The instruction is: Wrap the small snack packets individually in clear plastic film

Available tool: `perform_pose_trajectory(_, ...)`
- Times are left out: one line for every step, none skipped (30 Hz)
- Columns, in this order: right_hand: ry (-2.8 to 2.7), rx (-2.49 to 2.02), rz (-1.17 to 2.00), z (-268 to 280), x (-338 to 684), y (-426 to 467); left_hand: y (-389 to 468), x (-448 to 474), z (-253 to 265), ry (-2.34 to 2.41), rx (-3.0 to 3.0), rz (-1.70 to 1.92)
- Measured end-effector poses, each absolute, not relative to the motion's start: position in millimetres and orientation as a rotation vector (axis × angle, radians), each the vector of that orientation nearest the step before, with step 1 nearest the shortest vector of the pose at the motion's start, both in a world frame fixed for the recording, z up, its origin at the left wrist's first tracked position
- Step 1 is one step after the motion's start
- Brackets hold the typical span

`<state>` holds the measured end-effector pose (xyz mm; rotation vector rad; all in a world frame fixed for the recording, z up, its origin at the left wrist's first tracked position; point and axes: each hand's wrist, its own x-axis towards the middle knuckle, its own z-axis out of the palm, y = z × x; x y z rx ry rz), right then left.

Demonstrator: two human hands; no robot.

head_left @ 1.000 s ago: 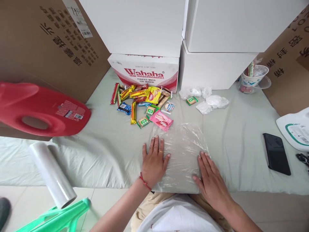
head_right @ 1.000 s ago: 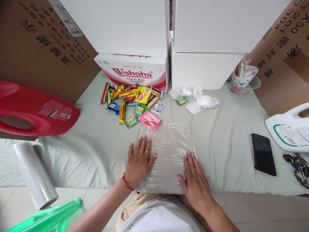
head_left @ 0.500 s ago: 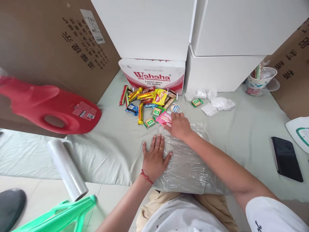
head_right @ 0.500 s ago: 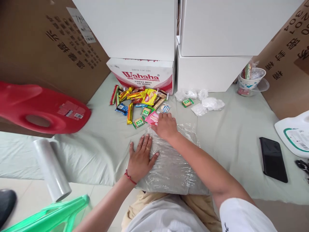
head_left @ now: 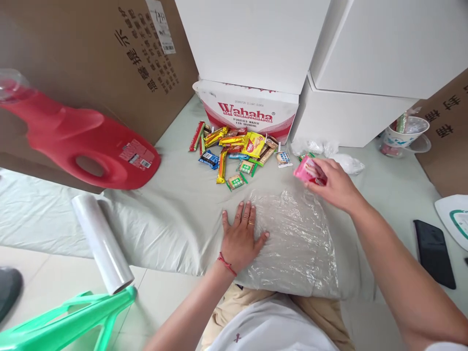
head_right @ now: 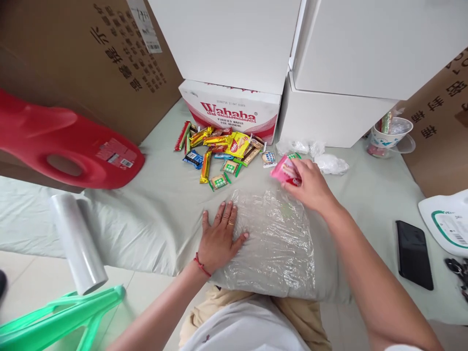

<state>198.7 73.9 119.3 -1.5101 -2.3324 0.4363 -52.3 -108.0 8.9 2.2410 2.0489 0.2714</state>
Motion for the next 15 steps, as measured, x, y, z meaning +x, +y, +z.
perform_pose_trajectory(-2.389, -1.402, 0.501, 126, 203, 57, -108, -52, 10, 2.051, 2.236, 0.275)
perform_pose_trajectory(-2.447, -1.311, 0.575, 130, 203, 39, -108, -52, 10, 2.054, 2.232, 0.276)
perform_pose_trajectory(-2.509, -1.233, 0.641, 130, 201, 21, -108, -52, 11, 2.060, 2.228, 0.275)
perform_pose_trajectory(-2.563, -1.164, 0.690, 127, 197, 4, -107, -52, 11, 2.066, 2.224, 0.274)
perform_pose_trajectory(-2.610, -1.111, 0.726, 120, 191, -10, -107, -52, 11, 2.070, 2.221, 0.270)
perform_pose_trajectory(-2.651, -1.077, 0.749, 111, 185, -22, -107, -52, 11, 2.073, 2.220, 0.266)
perform_pose_trajectory(-2.688, -1.061, 0.758, 100, 179, -30, -107, -52, 11, 2.075, 2.220, 0.260)
perform_pose_trajectory(-2.722, -1.065, 0.755, 89, 174, -36, -107, -52, 11, 2.078, 2.219, 0.254)
perform_pose_trajectory(-2.754, -1.079, 0.747, 80, 169, -38, -107, -52, 11, 2.081, 2.217, 0.249)
perform_pose_trajectory(-2.785, -1.085, 0.743, 73, 166, -37, -107, -52, 11, 2.084, 2.217, 0.247)
perform_pose_trajectory(-2.810, -1.080, 0.745, 71, 162, -33, -106, -52, 11, 2.085, 2.217, 0.247)
perform_pose_trajectory(-2.822, -1.073, 0.749, 72, 159, -26, -106, -52, 11, 2.085, 2.218, 0.248)
perform_pose_trajectory(-2.813, -1.073, 0.744, 76, 154, -16, -106, -52, 11, 2.084, 2.219, 0.250)
perform_pose_trajectory(-2.786, -1.077, 0.726, 83, 147, -4, -106, -52, 11, 2.085, 2.221, 0.253)
perform_pose_trajectory(-2.745, -1.099, 0.682, 90, 138, 12, -106, -52, 11, 2.086, 2.223, 0.256)
